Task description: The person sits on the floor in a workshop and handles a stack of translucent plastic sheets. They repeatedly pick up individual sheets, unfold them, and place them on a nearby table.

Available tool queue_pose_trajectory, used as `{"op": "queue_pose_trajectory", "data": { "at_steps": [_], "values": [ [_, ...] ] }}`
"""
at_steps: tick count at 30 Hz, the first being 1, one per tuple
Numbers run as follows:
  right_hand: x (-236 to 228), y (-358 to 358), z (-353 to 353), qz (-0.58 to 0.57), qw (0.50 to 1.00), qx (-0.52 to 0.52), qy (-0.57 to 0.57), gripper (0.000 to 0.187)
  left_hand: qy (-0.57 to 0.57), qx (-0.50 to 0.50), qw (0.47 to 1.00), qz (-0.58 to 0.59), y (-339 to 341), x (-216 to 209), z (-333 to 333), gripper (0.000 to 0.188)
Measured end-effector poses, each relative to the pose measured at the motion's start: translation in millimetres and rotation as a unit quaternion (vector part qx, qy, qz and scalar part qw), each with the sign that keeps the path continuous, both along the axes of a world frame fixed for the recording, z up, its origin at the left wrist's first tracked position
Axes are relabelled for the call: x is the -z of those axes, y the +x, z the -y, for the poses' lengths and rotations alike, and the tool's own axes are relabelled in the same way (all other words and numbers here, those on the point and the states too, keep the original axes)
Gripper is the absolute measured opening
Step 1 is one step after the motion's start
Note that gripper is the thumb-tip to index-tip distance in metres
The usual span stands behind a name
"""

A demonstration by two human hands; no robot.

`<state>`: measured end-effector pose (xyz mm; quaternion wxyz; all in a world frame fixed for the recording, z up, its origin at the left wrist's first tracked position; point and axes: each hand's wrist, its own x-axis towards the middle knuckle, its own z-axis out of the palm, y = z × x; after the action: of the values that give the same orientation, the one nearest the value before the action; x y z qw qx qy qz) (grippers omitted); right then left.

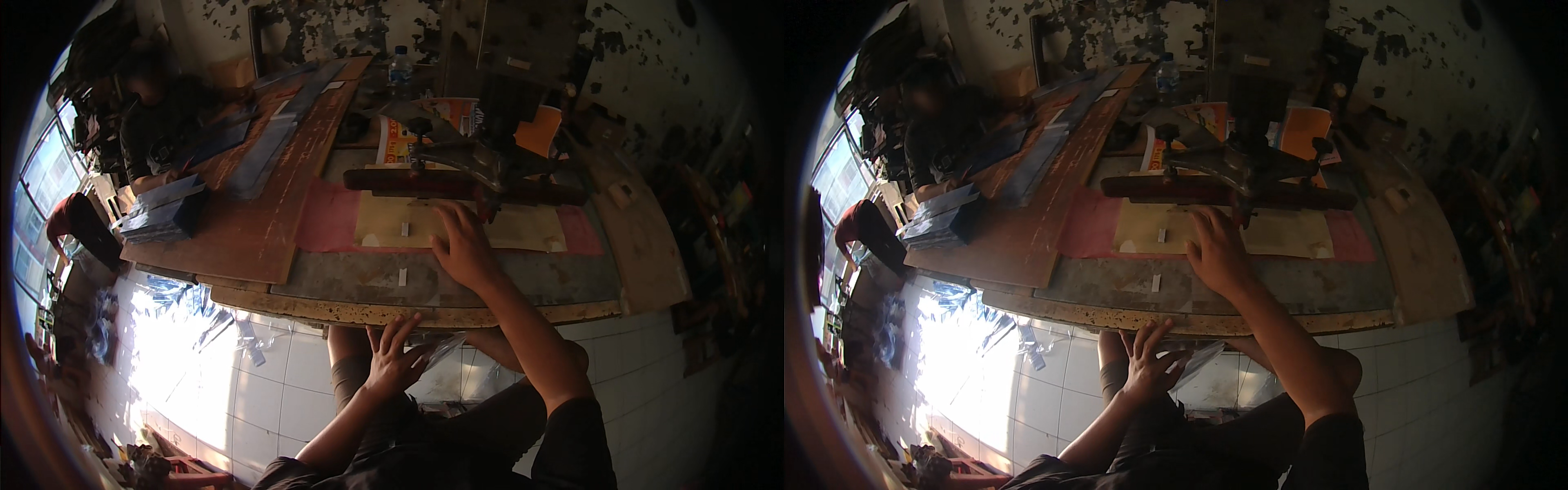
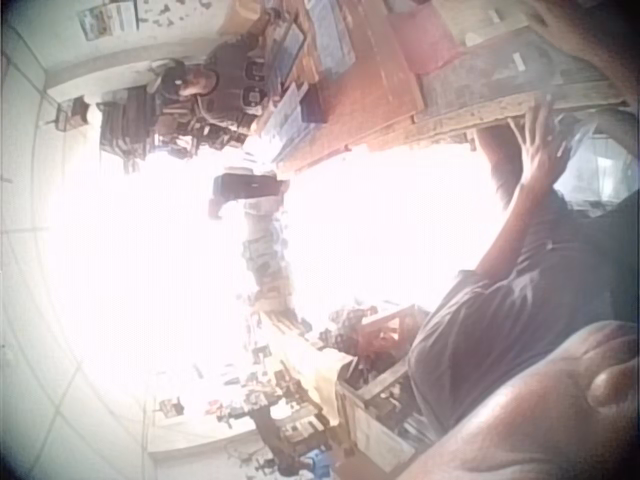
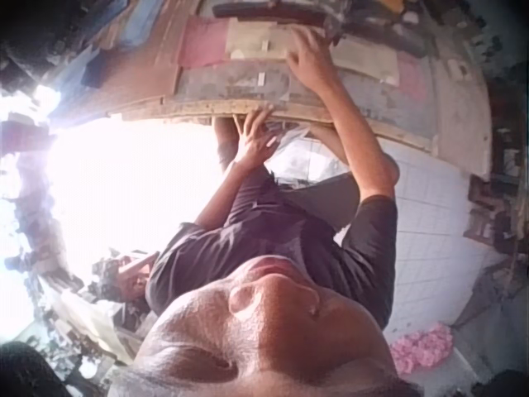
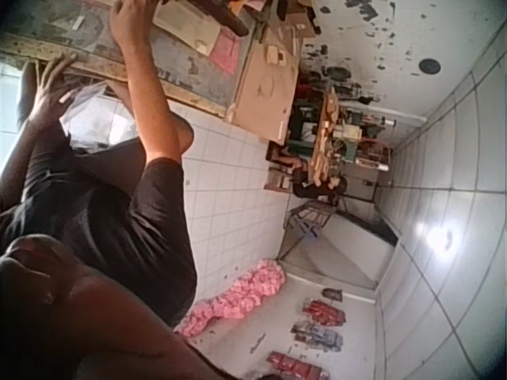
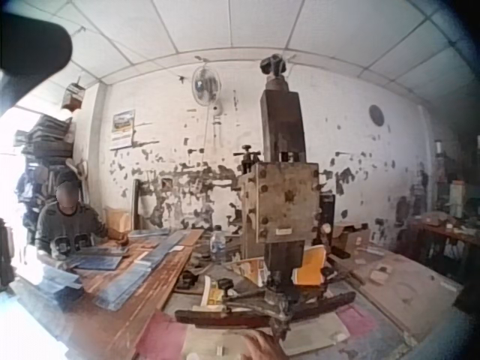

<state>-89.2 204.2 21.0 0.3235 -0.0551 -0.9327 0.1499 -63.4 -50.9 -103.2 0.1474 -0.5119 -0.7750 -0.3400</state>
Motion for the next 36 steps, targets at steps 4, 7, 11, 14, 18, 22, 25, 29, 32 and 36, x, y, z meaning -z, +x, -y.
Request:
{"op": "queue_pose_trajectory", "data": {
  "at_steps": [4,7,11,14,18,22,25,29,32,36],
  "values": [
    [4,0,1,0.063,0.993,0.082,-0.060,0.058,-0.001,-0.004,1.000,-0.002,0,1,0,0.029],
    [15,-4,-14,0.091,0.991,0.088,-0.048,0.069,0.003,-0.005,1.000,-0.003,0,4,-1,0.027],
    [21,-20,-34,0.060,0.996,0.040,-0.047,0.066,0.007,0.003,1.000,0.001,0,5,-2,0.025],
    [18,-41,-43,0.119,0.989,0.028,-0.086,0.072,0.000,0.003,1.000,0.006,-1,7,2,0.025],
    [20,-65,-64,0.213,0.968,0.056,-0.120,0.067,0.004,0.009,1.000,-0.006,-1,8,-2,0.025],
    [25,-71,-62,0.180,0.973,0.033,-0.140,0.058,-0.009,0.001,1.000,-0.017,-3,10,0,0.025],
    [45,-78,-72,0.148,0.978,0.044,-0.141,0.051,-0.007,0.001,1.000,-0.023,-3,7,-1,0.025],
    [55,-78,-79,0.082,0.987,0.018,-0.140,0.040,-0.002,0.008,1.000,-0.012,-2,5,-3,0.025],
    [26,-60,-52,0.117,0.980,0.007,-0.159,0.031,-0.011,0.003,1.000,-0.008,-3,7,2,0.026],
    [6,-28,-34,0.118,0.988,-0.013,-0.101,0.028,-0.003,0.006,1.000,-0.008,-2,6,-2,0.027]
  ]
}}
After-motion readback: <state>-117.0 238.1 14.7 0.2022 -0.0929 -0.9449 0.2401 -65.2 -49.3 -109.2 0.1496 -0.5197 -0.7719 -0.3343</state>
